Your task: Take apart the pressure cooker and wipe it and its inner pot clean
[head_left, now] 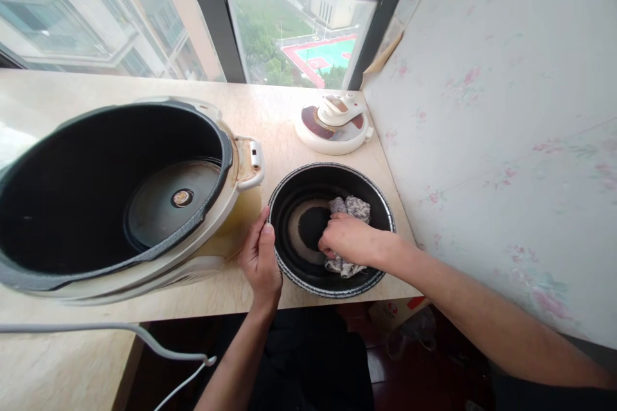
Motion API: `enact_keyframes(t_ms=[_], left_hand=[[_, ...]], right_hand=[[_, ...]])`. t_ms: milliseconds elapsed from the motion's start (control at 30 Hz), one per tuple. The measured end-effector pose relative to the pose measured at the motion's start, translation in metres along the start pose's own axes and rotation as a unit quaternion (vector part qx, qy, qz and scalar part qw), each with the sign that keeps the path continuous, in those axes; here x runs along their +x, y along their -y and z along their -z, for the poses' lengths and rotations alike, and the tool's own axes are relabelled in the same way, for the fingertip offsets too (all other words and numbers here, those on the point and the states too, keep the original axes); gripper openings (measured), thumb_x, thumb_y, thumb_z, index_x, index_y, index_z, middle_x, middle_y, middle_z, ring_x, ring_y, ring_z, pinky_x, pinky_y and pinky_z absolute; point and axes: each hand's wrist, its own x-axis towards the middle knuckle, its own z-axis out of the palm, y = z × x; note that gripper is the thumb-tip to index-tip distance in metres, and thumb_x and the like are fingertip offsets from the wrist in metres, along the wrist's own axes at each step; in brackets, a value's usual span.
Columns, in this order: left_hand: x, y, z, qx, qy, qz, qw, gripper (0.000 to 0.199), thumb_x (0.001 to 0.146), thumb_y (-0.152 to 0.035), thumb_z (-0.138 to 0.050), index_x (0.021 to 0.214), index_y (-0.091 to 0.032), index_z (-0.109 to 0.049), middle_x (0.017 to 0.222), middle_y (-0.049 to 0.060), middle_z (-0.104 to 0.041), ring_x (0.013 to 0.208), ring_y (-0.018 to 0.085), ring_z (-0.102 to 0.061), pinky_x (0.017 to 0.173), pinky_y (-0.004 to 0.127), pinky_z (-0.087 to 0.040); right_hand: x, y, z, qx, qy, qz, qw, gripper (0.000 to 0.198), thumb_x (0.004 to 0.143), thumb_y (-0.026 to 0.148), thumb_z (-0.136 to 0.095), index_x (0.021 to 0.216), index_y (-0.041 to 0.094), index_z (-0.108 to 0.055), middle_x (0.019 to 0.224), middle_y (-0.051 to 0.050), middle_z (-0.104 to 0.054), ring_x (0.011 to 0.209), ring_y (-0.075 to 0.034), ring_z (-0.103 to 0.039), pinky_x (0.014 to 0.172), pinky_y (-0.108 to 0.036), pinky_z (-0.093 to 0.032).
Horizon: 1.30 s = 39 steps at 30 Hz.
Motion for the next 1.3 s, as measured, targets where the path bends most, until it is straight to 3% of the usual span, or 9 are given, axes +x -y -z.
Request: enact_keyframes(t_ms=[133, 267, 400, 533, 733, 900, 1100, 1200, 1300], left_hand=[[0.002, -0.001, 0.001, 0.003, 0.021, 0.002, 1.0, 0.034, 0.094, -0.038, -0.061, 0.12, -0.019, -0.074, 0.127, 0.009, -0.07, 0.118, 0.022, -0.066, 0.105, 0.037, -0.051], [0.007, -0.005, 0.003, -0.009, 0.064, 0.019, 0.998, 0.037, 0.093, -0.037, -0.06, 0.123, -0.019, -0.071, 0.133, 0.01, -0.067, 0.121, 0.023, -0.064, 0.107, 0.036, -0.05], [0.017, -0.01, 0.002, -0.038, 0.11, 0.072, 0.991, 0.049, 0.084, -0.019, -0.06, 0.133, -0.02, -0.065, 0.14, 0.008, -0.062, 0.13, 0.022, -0.059, 0.112, 0.034, -0.046], [0.027, -0.016, -0.008, -0.063, 0.137, 0.132, 0.98, 0.072, 0.071, -0.002, -0.052, 0.141, -0.018, -0.059, 0.144, 0.007, -0.058, 0.135, 0.023, -0.054, 0.117, 0.035, -0.041], [0.031, -0.02, -0.018, -0.076, 0.127, 0.169, 0.975, 0.081, 0.062, 0.003, -0.046, 0.139, -0.016, -0.06, 0.135, 0.007, -0.065, 0.13, 0.024, -0.058, 0.117, 0.039, -0.04], [0.034, -0.026, -0.017, -0.065, 0.147, 0.152, 0.975, 0.079, 0.059, 0.005, -0.046, 0.133, -0.015, -0.066, 0.135, 0.007, -0.066, 0.13, 0.024, -0.058, 0.117, 0.039, -0.04], [0.04, -0.028, -0.018, -0.059, 0.187, 0.139, 0.971, 0.08, 0.056, 0.005, -0.047, 0.13, -0.016, -0.069, 0.133, 0.005, -0.066, 0.129, 0.025, -0.06, 0.117, 0.04, -0.04], [0.04, -0.024, -0.019, -0.062, 0.189, 0.132, 0.971, 0.079, 0.057, 0.004, -0.046, 0.13, -0.016, -0.068, 0.134, 0.005, -0.066, 0.129, 0.025, -0.059, 0.117, 0.039, -0.04], [0.04, -0.02, -0.019, -0.067, 0.193, 0.113, 0.972, 0.077, 0.058, 0.003, -0.046, 0.129, -0.016, -0.069, 0.132, 0.005, -0.067, 0.131, 0.024, -0.058, 0.118, 0.038, -0.038]], right_hand=[[-0.007, 0.005, -0.004, 0.004, -0.053, 0.018, 0.998, 0.027, 0.086, 0.002, -0.054, 0.098, 0.017, -0.072, 0.096, -0.007, -0.072, 0.098, -0.024, -0.064, 0.094, -0.037, -0.036], [-0.013, 0.016, -0.01, 0.036, -0.137, -0.001, 0.99, 0.04, 0.083, 0.0, -0.05, 0.116, 0.018, -0.064, 0.106, -0.009, -0.067, 0.099, -0.023, -0.062, 0.08, -0.032, -0.042], [-0.016, 0.028, -0.013, 0.069, -0.201, 0.001, 0.977, 0.06, 0.082, 0.001, -0.045, 0.138, 0.02, -0.052, 0.11, -0.009, -0.061, 0.101, -0.022, -0.06, 0.078, -0.031, -0.045], [-0.026, 0.035, -0.007, 0.065, -0.2, -0.008, 0.978, 0.072, 0.08, 0.001, -0.045, 0.15, 0.021, -0.046, 0.116, -0.011, -0.057, 0.107, -0.024, -0.056, 0.084, -0.034, -0.046], [-0.049, 0.028, 0.011, 0.011, -0.1, -0.011, 0.995, 0.067, 0.076, 0.004, -0.057, 0.137, 0.028, -0.063, 0.114, -0.009, -0.059, 0.103, -0.024, -0.056, 0.074, -0.03, -0.042], [-0.058, -0.012, 0.015, -0.073, -0.034, -0.004, 0.997, 0.049, 0.074, -0.003, -0.057, 0.107, 0.026, -0.079, 0.096, -0.006, -0.066, 0.095, -0.023, -0.056, 0.081, -0.034, -0.039], [-0.051, -0.056, 0.027, -0.139, -0.087, 0.057, 0.985, 0.023, 0.087, 0.009, -0.061, 0.083, 0.022, -0.08, 0.086, -0.005, -0.065, 0.089, -0.021, -0.051, 0.086, -0.035, -0.037], [-0.043, -0.066, 0.034, -0.195, -0.115, 0.089, 0.97, 0.021, 0.093, 0.019, -0.061, 0.081, 0.022, -0.078, 0.086, -0.004, -0.063, 0.092, -0.02, -0.05, 0.091, -0.036, -0.037], [-0.035, -0.073, 0.039, -0.257, -0.134, 0.134, 0.948, 0.023, 0.095, 0.017, -0.059, 0.079, 0.022, -0.075, 0.086, -0.003, -0.062, 0.095, -0.02, -0.05, 0.096, -0.037, -0.038]])
